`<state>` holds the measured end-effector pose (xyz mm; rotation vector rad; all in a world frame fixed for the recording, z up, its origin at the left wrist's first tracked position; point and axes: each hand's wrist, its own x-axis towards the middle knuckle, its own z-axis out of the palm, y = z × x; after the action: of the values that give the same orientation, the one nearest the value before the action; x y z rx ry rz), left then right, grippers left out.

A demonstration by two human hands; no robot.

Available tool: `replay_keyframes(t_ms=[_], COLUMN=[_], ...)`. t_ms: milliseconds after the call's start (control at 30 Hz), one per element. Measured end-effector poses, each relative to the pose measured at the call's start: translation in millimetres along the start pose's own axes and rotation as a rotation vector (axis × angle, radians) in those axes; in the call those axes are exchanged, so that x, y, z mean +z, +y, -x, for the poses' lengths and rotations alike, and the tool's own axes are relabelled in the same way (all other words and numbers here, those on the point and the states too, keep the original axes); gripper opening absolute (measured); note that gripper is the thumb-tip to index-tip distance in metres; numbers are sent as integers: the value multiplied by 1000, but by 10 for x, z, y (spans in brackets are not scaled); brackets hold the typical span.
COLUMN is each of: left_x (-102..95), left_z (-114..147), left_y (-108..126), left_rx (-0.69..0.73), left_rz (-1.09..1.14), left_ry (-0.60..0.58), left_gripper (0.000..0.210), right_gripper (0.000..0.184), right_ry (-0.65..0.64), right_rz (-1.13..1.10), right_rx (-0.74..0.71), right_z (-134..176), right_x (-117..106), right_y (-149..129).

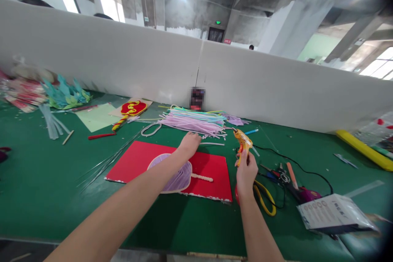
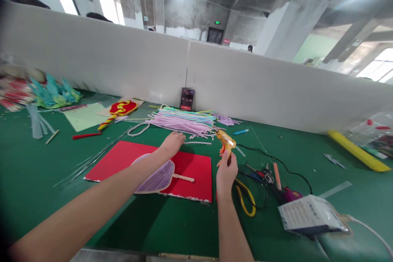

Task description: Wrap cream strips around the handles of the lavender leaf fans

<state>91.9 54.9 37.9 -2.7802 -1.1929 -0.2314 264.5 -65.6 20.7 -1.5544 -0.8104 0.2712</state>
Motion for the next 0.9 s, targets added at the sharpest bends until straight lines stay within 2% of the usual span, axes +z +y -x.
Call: replay_keyframes(t_ms=[67,267,567,900], left_x=[17,56,30,0], left_z=[0,-39,15,42], left_y=[-38,-42,41,-117], left_rx=[-21,38,81,-126], left_rz=[44,142,39,-13], left_ry=[4,-9,-95,-146], left_gripper=[16,11,13,19], right_gripper=[45,45,44,46], right_ry=[2,-1,-12,-3], right_rz=[5,-4,-7,-20], right_rx=[-6,0,8,2], right_z=[1,-1,-7,-5], right_x=[1,5,4,15], right_y=[5,28,36,41])
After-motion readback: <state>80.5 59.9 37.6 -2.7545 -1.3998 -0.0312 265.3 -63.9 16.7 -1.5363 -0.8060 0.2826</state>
